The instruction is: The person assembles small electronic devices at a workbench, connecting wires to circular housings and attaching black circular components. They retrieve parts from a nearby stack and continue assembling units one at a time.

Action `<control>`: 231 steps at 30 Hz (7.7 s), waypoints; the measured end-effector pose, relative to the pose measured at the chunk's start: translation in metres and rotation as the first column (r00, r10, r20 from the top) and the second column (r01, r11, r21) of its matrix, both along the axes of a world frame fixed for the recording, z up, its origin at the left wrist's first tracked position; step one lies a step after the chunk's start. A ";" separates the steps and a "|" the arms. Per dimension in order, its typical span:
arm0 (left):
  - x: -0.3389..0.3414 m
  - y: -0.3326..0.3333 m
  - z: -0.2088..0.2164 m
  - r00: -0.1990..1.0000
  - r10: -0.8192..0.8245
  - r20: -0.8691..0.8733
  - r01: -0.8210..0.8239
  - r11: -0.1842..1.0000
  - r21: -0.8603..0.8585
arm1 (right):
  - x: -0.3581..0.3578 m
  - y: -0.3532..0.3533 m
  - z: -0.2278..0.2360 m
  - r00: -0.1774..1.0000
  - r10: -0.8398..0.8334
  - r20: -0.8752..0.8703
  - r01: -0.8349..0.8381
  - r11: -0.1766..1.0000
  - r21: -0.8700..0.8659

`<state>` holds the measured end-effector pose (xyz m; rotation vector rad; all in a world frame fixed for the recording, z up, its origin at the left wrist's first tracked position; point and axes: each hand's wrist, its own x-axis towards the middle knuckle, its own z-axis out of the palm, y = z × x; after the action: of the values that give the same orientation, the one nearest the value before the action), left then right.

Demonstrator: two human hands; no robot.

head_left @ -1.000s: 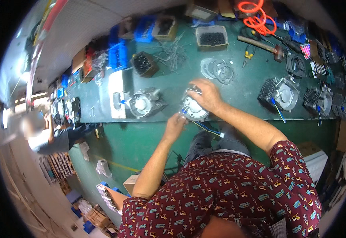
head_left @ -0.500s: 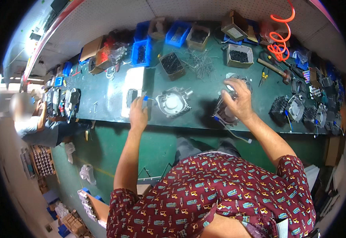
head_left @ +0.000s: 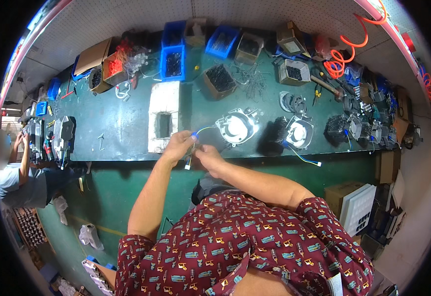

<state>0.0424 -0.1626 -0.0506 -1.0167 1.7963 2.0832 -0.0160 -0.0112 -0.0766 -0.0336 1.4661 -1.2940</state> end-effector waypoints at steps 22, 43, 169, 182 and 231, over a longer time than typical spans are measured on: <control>-0.069 0.035 -0.050 0.971 0.195 -0.140 -0.149 0.947 0.285 | -0.018 0.038 0.058 0.337 0.600 -0.725 -0.543 0.753 0.371; -0.051 0.033 -0.037 0.938 0.304 -0.169 -0.226 0.901 0.369 | -0.168 0.053 0.023 0.521 -0.281 -0.806 0.165 0.960 -0.228; -0.072 -0.011 -0.022 0.955 -0.246 0.166 0.000 0.559 0.829 | -0.181 0.052 0.016 0.395 -0.065 -0.917 -0.061 0.993 -0.096; -0.056 0.003 -0.019 0.997 -0.045 -0.058 0.050 0.996 0.079 | -0.204 0.036 0.028 0.318 -0.074 -0.945 -0.243 0.957 -0.157; -0.260 0.193 0.014 0.799 -0.600 0.042 0.573 0.738 -0.356 | -0.213 0.252 0.011 0.358 -0.317 -0.878 0.623 0.782 -0.028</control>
<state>-0.2173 0.0308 -0.0363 -0.3331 2.2118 1.4525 -0.2287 0.2409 -0.0655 -0.0313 2.7315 -1.5825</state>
